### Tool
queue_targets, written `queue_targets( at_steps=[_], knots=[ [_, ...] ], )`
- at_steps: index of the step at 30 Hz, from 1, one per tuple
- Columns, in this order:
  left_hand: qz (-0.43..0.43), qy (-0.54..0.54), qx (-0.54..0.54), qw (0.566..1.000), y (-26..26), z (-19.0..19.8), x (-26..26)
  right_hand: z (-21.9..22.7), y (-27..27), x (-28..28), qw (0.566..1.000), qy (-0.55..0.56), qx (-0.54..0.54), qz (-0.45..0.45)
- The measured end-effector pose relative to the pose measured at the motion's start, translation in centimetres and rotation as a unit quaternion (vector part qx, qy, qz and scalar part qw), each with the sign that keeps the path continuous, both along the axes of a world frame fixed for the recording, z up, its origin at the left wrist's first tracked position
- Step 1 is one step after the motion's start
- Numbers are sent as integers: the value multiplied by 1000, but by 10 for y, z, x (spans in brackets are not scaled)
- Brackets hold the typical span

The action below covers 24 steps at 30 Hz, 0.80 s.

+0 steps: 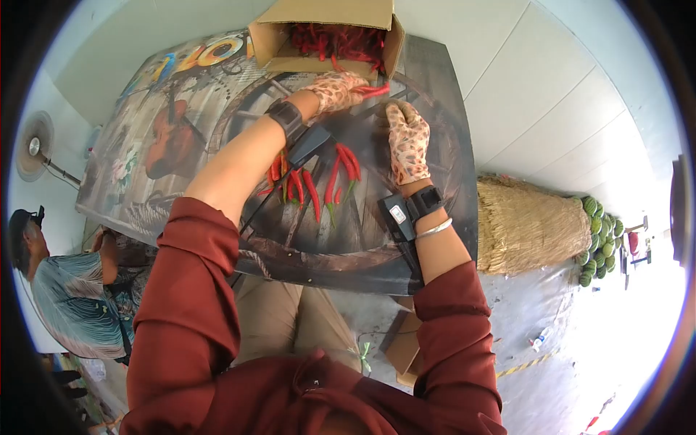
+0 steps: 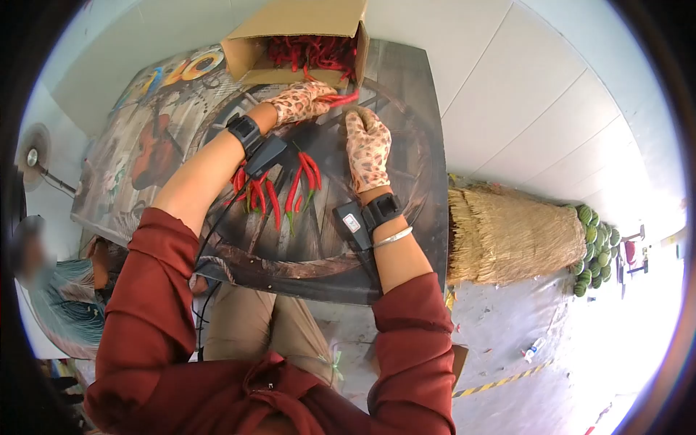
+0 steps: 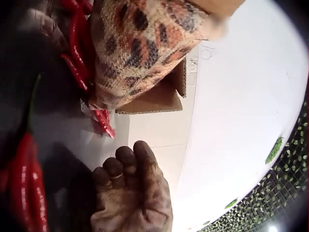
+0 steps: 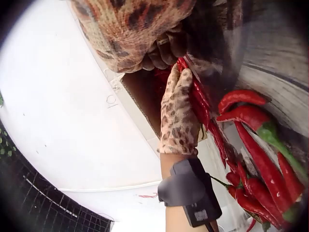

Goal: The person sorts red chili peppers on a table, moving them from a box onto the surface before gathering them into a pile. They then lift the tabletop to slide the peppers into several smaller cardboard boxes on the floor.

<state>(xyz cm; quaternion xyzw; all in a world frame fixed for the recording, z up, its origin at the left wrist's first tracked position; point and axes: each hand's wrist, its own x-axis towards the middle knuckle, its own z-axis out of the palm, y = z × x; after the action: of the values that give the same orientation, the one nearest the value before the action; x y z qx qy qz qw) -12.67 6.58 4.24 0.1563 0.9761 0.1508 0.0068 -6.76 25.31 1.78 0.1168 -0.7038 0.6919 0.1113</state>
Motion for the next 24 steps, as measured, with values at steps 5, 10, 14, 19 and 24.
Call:
queue_targets(
  at_steps=[5,10,14,19,24],
  knots=[
    [-128,-46,96,986,-21,-5,39,-7,-1,-5,999,-11,-41,21],
    [-3,69,67,995,-86,3,136,-4,0,-4,996,-28,-77,44],
    [13,134,31,990,-86,14,188,-3,0,-2,998,-9,-42,34],
    [-7,117,-61,991,-65,20,228,-8,1,-7,998,-8,-37,45],
    [-73,183,-106,975,-53,7,218,-16,1,-16,999,3,-37,32]
  ],
)
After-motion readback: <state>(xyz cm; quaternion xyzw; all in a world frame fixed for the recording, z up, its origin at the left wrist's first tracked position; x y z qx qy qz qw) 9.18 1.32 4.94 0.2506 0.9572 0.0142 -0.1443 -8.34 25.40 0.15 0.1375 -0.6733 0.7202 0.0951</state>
